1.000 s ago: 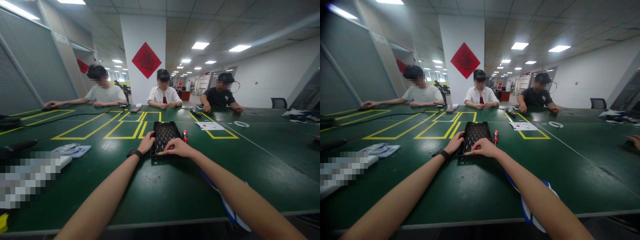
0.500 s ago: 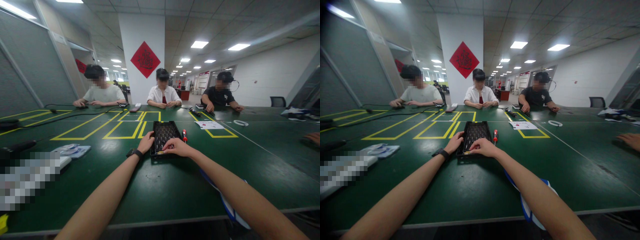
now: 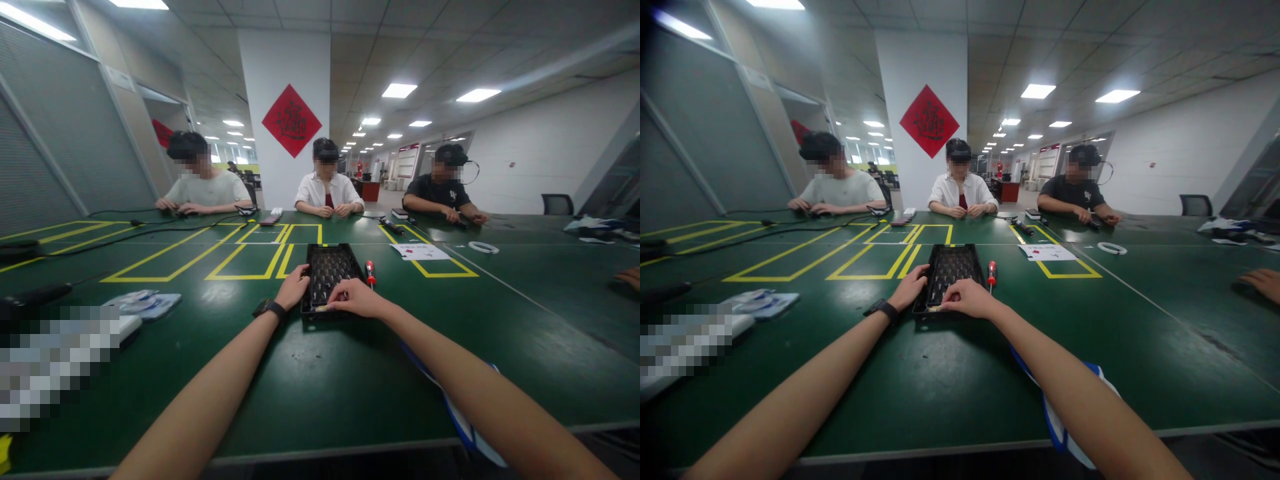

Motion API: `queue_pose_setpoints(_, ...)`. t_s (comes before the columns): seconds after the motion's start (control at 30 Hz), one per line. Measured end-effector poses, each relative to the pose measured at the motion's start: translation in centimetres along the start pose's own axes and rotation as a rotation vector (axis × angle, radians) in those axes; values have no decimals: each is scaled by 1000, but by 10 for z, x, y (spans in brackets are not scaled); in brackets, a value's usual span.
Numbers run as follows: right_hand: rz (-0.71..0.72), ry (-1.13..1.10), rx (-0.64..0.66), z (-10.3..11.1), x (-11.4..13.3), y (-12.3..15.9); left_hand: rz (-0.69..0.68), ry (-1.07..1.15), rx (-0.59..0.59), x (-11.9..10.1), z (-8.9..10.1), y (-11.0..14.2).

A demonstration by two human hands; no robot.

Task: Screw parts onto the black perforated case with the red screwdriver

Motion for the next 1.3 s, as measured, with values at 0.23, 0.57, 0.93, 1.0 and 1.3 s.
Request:
queue_pose_setpoints(0.23, 14, -52, 4, -1, 0, 0, -2, -36, -3, 4, -2, -3)
queue_pose_setpoints(0.57, 23, -60, -4, 1, 2, 1, 4, -25, 1, 1, -1, -1)
queue_pose_setpoints(0.93, 0, -13, 24, -1, -2, 0, 27, -15, 0, 4, -2, -3)
queue_pose_setpoints(1.0, -2, -10, 28, -1, -2, 0, 26, -15, 0, 3, -2, -3)
queue_pose_setpoints(1.3, -27, -84, 77, 0, -1, -1, 34, -50, 5, 4, -2, -3)
Point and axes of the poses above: each hand's wrist, its own y-axis away from the middle knuckle, its own z-axis out of the back of the hand, x = y × z, the point moved 3 cm from there along -y, towards the middle knuckle, and after that the axes turned 7 degrees about x, right-handed, at the moved point
